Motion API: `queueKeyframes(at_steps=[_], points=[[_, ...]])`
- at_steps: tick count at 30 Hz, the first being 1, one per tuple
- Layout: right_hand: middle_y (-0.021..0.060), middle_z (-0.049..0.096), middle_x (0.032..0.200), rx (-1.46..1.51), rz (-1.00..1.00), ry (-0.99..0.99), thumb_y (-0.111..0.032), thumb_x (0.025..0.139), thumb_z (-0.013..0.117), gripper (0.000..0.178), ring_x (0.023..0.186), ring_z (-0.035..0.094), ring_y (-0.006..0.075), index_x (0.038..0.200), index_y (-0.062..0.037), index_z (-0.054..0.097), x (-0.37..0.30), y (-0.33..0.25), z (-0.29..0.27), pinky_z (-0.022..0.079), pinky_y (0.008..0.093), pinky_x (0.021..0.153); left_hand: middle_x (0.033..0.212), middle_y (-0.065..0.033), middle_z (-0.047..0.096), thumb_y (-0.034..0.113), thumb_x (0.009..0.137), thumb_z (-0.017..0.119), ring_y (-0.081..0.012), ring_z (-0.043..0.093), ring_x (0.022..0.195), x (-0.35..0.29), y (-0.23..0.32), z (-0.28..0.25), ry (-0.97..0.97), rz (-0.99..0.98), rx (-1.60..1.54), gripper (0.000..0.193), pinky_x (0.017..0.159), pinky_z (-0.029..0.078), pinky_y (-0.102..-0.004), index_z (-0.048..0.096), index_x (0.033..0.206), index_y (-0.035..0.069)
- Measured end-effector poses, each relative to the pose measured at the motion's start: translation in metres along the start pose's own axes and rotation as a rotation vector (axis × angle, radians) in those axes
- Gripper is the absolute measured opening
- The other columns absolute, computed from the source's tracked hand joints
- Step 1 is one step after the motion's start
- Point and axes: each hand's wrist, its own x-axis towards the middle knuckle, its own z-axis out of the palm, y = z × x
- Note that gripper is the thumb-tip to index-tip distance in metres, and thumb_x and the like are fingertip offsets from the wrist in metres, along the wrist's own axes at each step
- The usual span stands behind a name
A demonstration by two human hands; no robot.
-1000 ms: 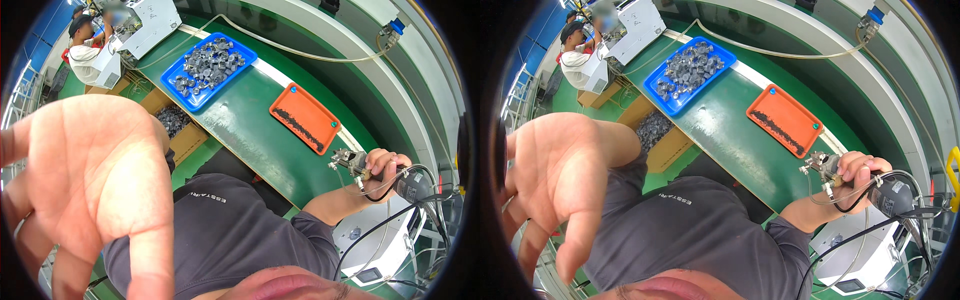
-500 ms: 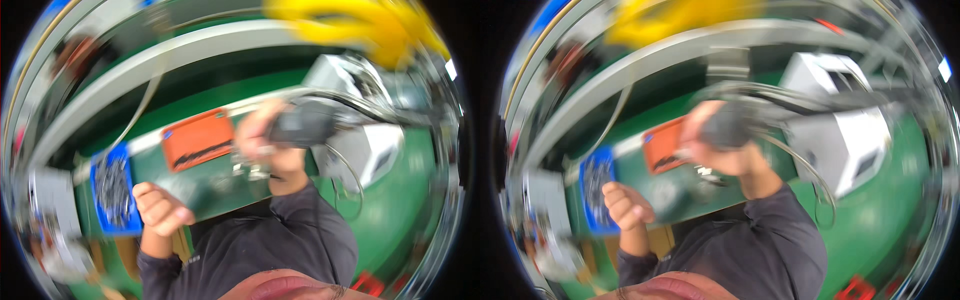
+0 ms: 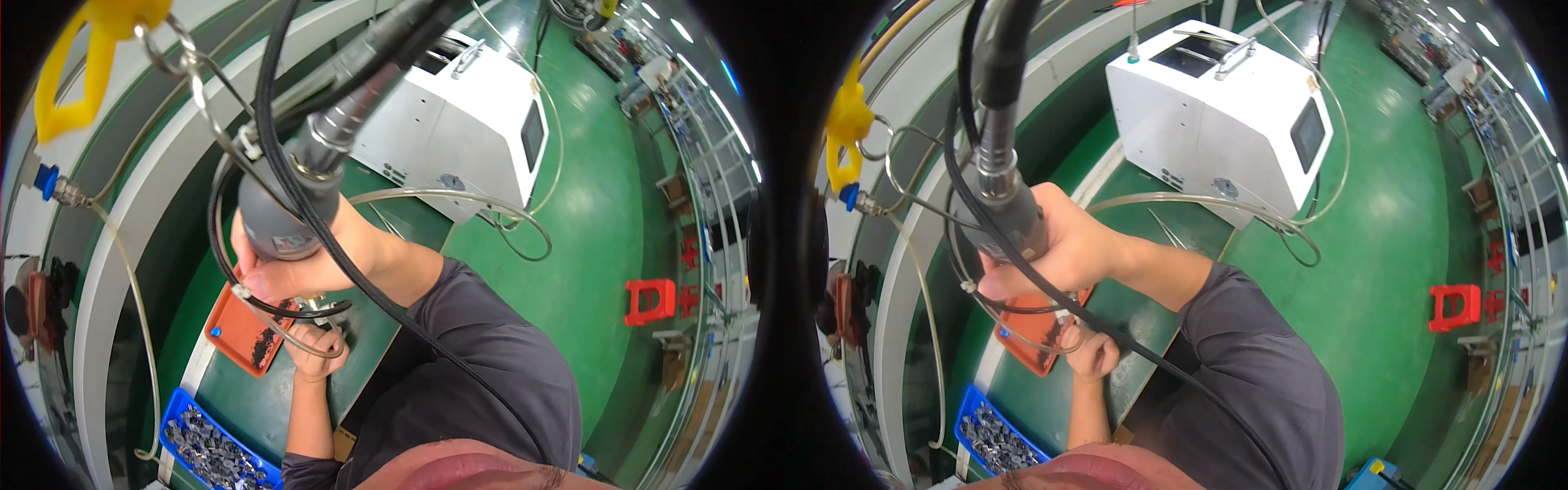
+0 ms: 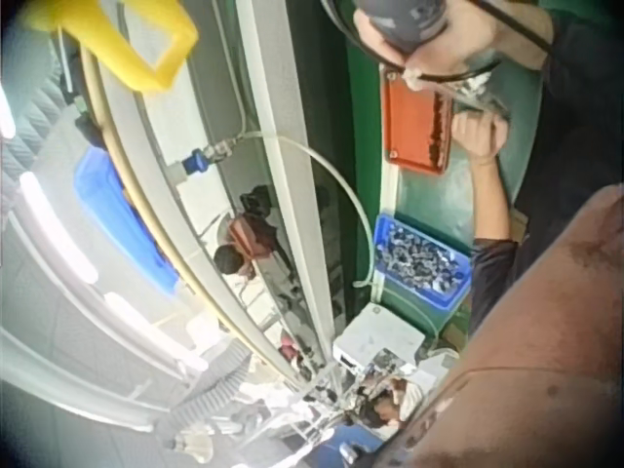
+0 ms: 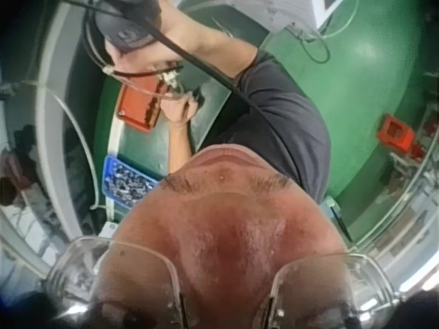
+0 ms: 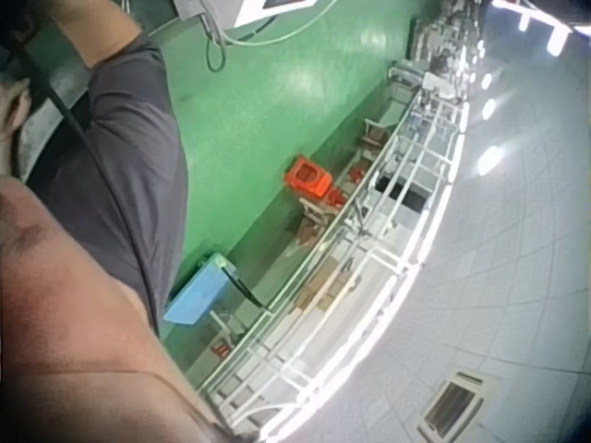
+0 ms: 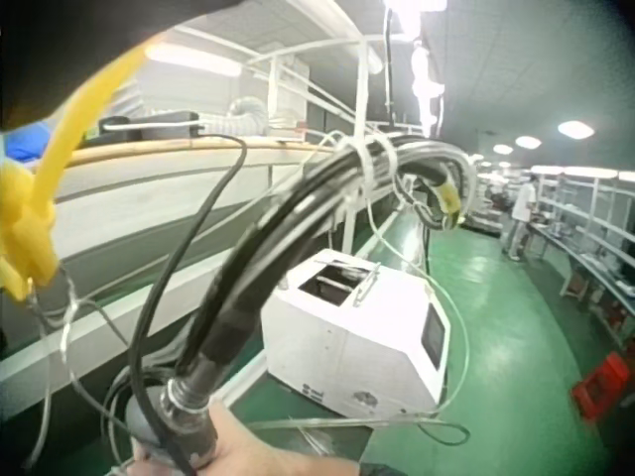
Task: The person repeatedly picks up metal components from a tray and fastens them using an automatic screw-driving tool on a workbench. After working on multiple components, the person stands up from the workstation.
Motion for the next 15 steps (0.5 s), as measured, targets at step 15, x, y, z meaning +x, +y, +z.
queueKeyframes(at_steps=[15], points=[[-0.0003, 0.064, 0.069, 0.077, 0.202, -0.038, -0.004, 0.080, 0.086, 0.021, 0.059, 0.057, 0.0082, 0.081, 0.0003, 0.066, 0.013, 0.009, 0.001, 0.045, 0.0277, 0.055, 0.060, -0.0057, 0.059, 0.002, 0.080, 0.070, -0.0246, 0.056, 0.051, -0.016, -0.019, -0.003, 0.029, -0.093, 0.108, 0.005, 0.054, 0.046, -0.0355, 0.071, 0.084, 0.005]])
